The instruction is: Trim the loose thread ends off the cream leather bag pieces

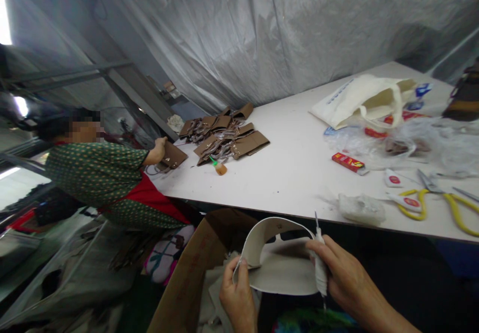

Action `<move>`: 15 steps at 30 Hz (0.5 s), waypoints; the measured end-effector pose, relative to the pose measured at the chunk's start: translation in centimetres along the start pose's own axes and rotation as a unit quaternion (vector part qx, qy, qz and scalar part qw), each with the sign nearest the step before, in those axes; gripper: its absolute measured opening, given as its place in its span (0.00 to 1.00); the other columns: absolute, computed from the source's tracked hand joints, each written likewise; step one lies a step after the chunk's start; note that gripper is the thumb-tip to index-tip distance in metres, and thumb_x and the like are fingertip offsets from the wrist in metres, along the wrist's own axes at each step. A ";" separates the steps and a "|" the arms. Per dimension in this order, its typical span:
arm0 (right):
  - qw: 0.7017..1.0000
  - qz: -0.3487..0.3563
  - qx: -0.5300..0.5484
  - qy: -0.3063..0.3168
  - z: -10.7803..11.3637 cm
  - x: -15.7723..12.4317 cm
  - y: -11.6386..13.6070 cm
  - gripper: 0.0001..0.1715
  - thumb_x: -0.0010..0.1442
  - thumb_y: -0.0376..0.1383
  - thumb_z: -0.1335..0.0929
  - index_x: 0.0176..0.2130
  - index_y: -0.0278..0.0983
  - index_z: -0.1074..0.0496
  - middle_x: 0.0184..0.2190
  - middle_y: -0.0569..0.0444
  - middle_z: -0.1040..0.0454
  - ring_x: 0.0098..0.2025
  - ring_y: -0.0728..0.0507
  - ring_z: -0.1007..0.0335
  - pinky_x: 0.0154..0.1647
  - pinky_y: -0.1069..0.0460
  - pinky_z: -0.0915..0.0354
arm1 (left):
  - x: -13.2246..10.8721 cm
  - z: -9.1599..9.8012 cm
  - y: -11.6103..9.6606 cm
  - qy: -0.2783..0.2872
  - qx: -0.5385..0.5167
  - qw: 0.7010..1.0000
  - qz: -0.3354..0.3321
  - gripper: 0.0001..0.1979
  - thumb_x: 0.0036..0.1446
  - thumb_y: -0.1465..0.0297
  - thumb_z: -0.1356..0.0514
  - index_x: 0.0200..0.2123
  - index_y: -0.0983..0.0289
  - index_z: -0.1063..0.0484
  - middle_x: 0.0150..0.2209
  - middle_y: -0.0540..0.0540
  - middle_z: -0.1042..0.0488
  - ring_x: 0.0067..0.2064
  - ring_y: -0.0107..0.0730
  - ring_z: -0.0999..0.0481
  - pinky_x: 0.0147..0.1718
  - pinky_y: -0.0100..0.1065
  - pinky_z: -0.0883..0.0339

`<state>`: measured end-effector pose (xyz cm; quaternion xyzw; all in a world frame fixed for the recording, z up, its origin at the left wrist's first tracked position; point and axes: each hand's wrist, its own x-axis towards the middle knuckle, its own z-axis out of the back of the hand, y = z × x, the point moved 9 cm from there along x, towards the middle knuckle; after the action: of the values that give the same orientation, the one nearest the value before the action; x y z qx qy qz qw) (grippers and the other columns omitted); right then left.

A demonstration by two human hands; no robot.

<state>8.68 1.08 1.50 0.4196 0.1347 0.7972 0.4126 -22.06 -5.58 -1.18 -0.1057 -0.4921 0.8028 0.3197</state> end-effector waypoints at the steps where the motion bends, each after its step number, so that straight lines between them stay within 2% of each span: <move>1: 1.000 0.000 -0.002 -0.003 0.1 0.0 0.0 0.39 0.50 0.17 0.43 0.57 0.40 0.33 0.50 0.44 0.27 0.49 0.42 0.22 0.46 0.52 0.24 | 0.0 0.0 0.0 -0.002 0.002 1.000 -0.001 0.19 0.54 0.51 0.36 0.37 0.61 0.18 0.40 0.58 0.16 0.45 0.52 0.19 0.46 0.43 0.31; 8: 1.000 0.005 0.006 -0.006 0.1 -0.2 0.0 0.41 0.48 0.18 0.42 0.58 0.39 0.33 0.52 0.44 0.28 0.51 0.41 0.23 0.48 0.51 0.24 | -0.1 0.0 -0.2 -0.006 -0.008 1.000 0.003 0.21 0.52 0.51 0.36 0.36 0.62 0.19 0.38 0.59 0.16 0.44 0.52 0.20 0.45 0.43 0.30; 15: 1.000 -0.004 0.012 -0.014 0.7 0.2 0.2 0.38 0.51 0.18 0.42 0.56 0.39 0.31 0.49 0.44 0.26 0.48 0.41 0.21 0.46 0.51 0.23 | -0.1 0.1 -0.4 -0.005 -0.011 1.000 -0.002 0.21 0.52 0.51 0.35 0.37 0.63 0.18 0.39 0.60 0.16 0.45 0.54 0.19 0.47 0.45 0.29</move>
<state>9.03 1.03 2.13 0.4352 0.1401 0.7877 0.4128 -21.83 -5.59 -0.82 -0.1046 -0.5023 0.7975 0.3175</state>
